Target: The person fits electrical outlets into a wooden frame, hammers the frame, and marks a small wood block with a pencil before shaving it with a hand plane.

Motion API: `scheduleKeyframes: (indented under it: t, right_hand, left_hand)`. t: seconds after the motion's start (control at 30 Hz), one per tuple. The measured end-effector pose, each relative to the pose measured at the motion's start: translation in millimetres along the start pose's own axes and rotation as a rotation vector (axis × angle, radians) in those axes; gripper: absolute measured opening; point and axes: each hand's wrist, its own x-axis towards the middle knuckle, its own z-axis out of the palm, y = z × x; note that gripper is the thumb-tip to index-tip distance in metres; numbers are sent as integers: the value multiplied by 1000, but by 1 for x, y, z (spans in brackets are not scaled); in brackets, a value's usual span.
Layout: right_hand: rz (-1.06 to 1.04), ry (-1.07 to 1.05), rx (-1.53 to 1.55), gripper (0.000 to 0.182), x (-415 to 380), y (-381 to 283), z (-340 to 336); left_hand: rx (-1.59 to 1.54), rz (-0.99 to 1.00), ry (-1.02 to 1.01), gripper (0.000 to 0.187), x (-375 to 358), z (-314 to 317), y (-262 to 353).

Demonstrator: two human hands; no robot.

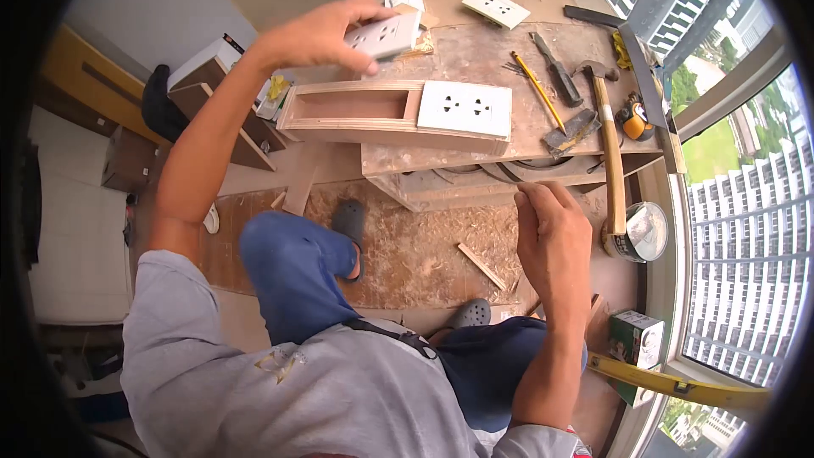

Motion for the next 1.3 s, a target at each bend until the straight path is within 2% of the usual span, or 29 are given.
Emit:
scheduleKeyframes:
  t: [0.17,0.27,0.33,0.43,0.53,0.63,0.73,0.83,0.9,1.0,1.07,1.13,1.23,1.3]
  right_hand:
    - [-44,-6,39,12,0,-4,14]
    - [-60,1,25,12,2,-7,14]
    - [-69,6,17,13,2,-9,15]
    - [-63,7,16,13,4,-10,16]
    - [-59,4,27,14,6,-8,17]
    - [-84,11,-8,14,7,-5,17]
    - [-53,14,21,16,14,1,22]
    - [-53,130,99,20,29,10,35]
    - [56,180,224,24,40,4,37]
    - [30,252,257,27,56,29,56]
    - [88,221,325,30,62,38,65]
    - [100,210,403,33,69,37,72]
    - [180,205,520,36,74,31,81]
    - [176,219,461,37,77,30,83]
  left_hand:
    - [103,27,-30,89,-32,37,-19]
    - [139,50,-32,88,-33,45,-14]
    - [188,-2,-115,88,-33,41,-7]
    - [289,-24,-101,89,-39,45,3]
    - [139,-31,-77,91,-34,47,-11]
    - [220,-37,-109,92,-33,52,-13]
    - [174,-15,-103,92,-34,55,-5]
    - [158,50,-47,90,-33,65,-6]
    - [165,36,-62,89,-30,65,-5]
    - [186,13,-63,87,-31,66,-6]
    - [198,9,-52,87,-35,67,-8]
    - [41,46,-13,84,-42,66,-13]
    - [109,81,111,82,-49,70,-28]
    - [104,67,91,81,-50,68,-29]
